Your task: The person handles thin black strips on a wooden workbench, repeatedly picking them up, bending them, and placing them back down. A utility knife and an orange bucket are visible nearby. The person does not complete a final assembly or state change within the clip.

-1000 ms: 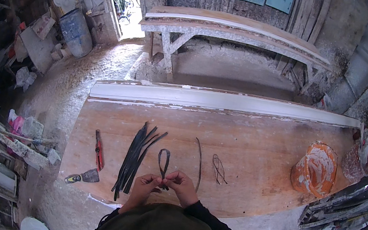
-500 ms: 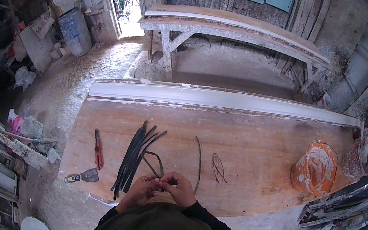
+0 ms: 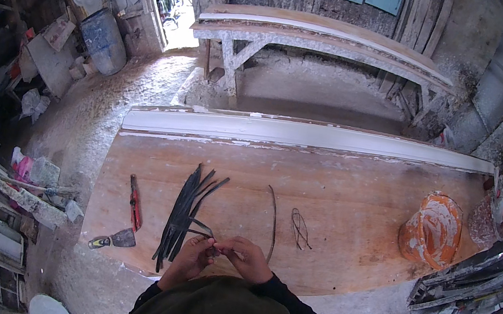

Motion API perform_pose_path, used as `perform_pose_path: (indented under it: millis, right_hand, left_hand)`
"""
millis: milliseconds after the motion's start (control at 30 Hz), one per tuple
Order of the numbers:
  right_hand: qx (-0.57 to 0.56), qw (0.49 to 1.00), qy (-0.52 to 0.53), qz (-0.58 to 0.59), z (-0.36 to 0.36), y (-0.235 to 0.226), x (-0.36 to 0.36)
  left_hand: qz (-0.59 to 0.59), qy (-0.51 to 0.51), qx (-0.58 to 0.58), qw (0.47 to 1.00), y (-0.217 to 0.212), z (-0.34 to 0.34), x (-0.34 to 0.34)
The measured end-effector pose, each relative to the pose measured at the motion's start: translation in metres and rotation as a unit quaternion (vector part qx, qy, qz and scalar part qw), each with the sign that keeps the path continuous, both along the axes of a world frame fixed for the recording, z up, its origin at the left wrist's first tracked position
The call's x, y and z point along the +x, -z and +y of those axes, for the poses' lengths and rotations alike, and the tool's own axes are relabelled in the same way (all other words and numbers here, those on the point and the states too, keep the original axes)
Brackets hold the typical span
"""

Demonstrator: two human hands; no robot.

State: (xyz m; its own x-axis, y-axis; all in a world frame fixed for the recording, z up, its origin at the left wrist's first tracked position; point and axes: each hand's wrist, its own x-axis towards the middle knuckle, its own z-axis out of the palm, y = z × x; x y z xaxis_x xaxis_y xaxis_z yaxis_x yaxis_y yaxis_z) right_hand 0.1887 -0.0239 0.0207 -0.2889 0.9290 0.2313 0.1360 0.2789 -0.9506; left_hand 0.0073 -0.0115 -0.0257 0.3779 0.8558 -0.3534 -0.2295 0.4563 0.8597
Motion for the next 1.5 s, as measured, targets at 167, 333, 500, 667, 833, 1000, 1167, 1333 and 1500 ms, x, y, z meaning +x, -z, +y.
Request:
perform_pose_path:
  millis: [167,333,500,667,833,1000,1167,1333,1500]
  right_hand:
    - [0.073,0.997,0.011,-0.031,-0.003,-0.004,-0.001]
    - [0.13,0.989,0.031,-0.06,-0.004,-0.003,-0.003]
    - [0.175,0.98,0.037,-0.091,-0.004,0.003,-0.003]
    - [0.18,0.979,0.037,-0.093,-0.003,0.004,-0.002]
    - [0.15,0.986,0.035,-0.063,-0.003,0.007,-0.003]
    - [0.182,0.975,0.014,-0.124,-0.005,0.003,-0.006]
    - [0.142,0.985,-0.031,-0.088,-0.005,0.013,-0.005]
    - [0.093,0.994,-0.013,-0.064,-0.005,0.014,-0.004]
    - [-0.294,0.926,0.03,0.234,-0.008,0.022,-0.012]
  left_hand:
    - [-0.034,-0.036,-0.01,0.999,0.01,-0.002,0.003]
    - [0.015,-0.015,0.028,0.999,0.017,-0.004,0.002]
    - [0.044,-0.026,0.069,0.996,0.022,-0.008,0.006]
    - [-0.083,-0.079,-0.122,0.986,-0.009,-0.009,0.011]
    - [-0.143,-0.082,-0.151,0.975,-0.019,-0.008,0.014]
    - [-0.053,-0.028,-0.017,0.998,-0.007,-0.008,0.007]
    - [-0.008,-0.03,0.007,0.999,0.006,-0.009,0.006]
    - [-0.03,-0.056,0.017,0.998,0.021,-0.01,0.003]
    - [-0.026,-0.058,0.055,0.996,0.006,-0.011,0.006]
